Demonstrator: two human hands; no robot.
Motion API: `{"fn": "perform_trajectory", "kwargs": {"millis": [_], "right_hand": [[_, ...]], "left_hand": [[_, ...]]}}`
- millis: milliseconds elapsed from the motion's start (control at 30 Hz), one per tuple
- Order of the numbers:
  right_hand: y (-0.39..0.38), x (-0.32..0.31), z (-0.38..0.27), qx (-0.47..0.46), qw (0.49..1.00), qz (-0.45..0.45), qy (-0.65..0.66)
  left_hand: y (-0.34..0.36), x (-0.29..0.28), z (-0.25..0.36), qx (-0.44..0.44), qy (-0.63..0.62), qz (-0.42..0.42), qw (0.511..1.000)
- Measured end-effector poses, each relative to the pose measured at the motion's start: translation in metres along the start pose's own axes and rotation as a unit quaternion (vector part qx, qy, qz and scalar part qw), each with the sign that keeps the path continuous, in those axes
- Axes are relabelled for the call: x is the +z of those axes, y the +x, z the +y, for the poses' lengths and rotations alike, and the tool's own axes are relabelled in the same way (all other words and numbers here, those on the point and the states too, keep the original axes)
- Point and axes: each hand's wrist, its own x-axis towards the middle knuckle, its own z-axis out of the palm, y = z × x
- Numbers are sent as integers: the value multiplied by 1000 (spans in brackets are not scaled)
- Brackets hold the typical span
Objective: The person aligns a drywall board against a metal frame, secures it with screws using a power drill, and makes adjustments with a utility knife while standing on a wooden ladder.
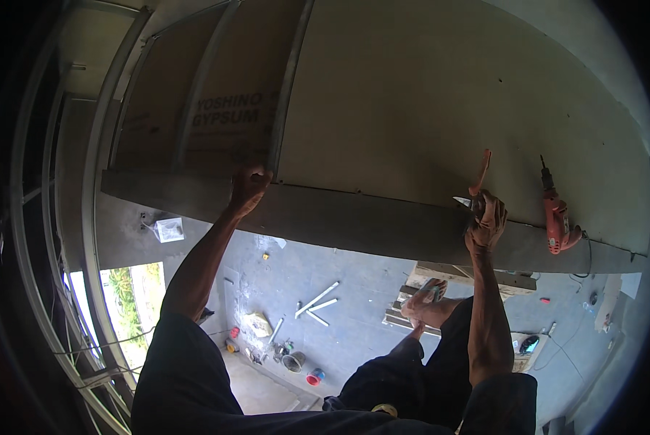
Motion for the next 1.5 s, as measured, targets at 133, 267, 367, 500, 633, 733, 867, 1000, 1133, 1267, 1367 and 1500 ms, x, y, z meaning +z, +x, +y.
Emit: {"fn": "perform_trajectory", "kwargs": {"millis": [133,267,367,500,633,733,867,1000,1133,1267,1367,1500], "right_hand": [[1,-3,-3,26,999,-16,-22],[7,-3,-9,49,998,-17,-35],[5,-6,-5,75,996,-38,-37],[6,-8,-4,84,993,-71,-53],[10,-10,-6,82,991,-77,-73],[15,-11,-5,70,992,-84,-63],[12,-4,-6,75,991,-89,-62],[10,-8,0,71,991,-93,-72],[10,-9,1,65,993,-80,-64],[5,-7,4,76,992,-75,-68],[11,-9,-3,66,994,-74,-50],[8,-8,-5,64,994,-66,-59]], "left_hand": [[2,-2,4,-12,11,-30,999],[4,-7,3,-4,19,-42,999],[6,-4,12,-32,-12,-53,998],[12,-3,13,-57,15,-74,996],[18,2,13,4,42,-47,998],[30,-6,8,-107,133,-202,964],[44,-38,18,-97,215,-238,942],[114,-90,102,-40,276,-291,915],[171,-161,146,-16,292,-334,896],[195,-196,166,-14,331,-346,878],[195,-199,151,59,302,-354,883],[200,-197,136,39,301,-399,865]]}}
